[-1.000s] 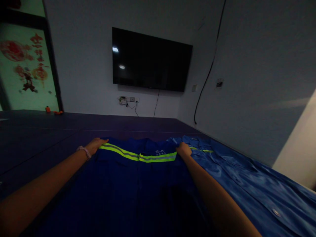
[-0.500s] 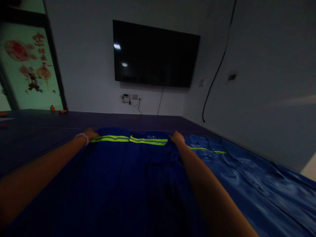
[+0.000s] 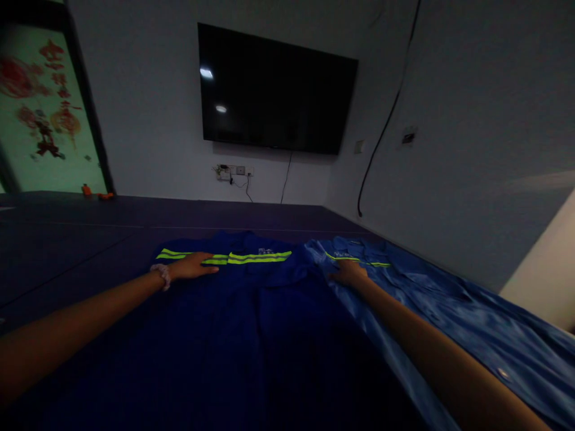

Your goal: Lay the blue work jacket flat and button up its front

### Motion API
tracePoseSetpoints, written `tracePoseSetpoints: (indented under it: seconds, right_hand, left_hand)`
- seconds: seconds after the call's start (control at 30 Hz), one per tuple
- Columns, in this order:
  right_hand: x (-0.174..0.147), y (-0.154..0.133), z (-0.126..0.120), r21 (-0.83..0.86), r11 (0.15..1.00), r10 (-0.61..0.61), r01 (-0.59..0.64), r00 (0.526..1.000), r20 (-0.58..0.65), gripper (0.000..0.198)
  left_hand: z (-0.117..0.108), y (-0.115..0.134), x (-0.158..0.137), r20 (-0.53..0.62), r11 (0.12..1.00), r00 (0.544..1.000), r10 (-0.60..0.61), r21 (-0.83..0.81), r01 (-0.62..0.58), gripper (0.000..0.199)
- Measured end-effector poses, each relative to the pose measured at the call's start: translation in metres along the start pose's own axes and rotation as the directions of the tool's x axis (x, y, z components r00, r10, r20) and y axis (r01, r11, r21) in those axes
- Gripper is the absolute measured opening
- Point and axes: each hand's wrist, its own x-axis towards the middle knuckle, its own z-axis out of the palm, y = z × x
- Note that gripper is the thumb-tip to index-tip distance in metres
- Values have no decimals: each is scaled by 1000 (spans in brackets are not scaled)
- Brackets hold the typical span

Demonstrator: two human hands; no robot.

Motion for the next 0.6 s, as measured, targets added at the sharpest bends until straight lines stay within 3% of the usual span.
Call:
tracePoseSetpoints:
  seconds: [0.13, 0.27, 0.37, 0.47, 0.6]
  right_hand:
    - [-19, -5, 8, -34, 999, -24, 25, 999, 39, 51]
    - [-28, -20, 11, -62, 998, 17, -15, 1000, 23, 44]
    - [-31, -30, 12, -83, 993, 78, -78, 997, -5, 33]
    - [-31, -33, 13, -78, 989, 122, -124, 992, -27, 27]
    - [-30, -26, 9, -27, 989, 143, -145, 988, -62, 29]
  left_hand:
    - [24, 66, -52, 159, 986, 973, 169, -30, -167, 82]
    - [54, 117, -116, 287, 905, 858, 425, -135, -403, 91]
    - [78, 132, -143, 258, 836, 796, 548, -169, -522, 82]
    - [93, 135, -147, 213, 831, 804, 555, -118, -543, 76]
    - [96, 135, -142, 174, 843, 825, 538, -123, -524, 74]
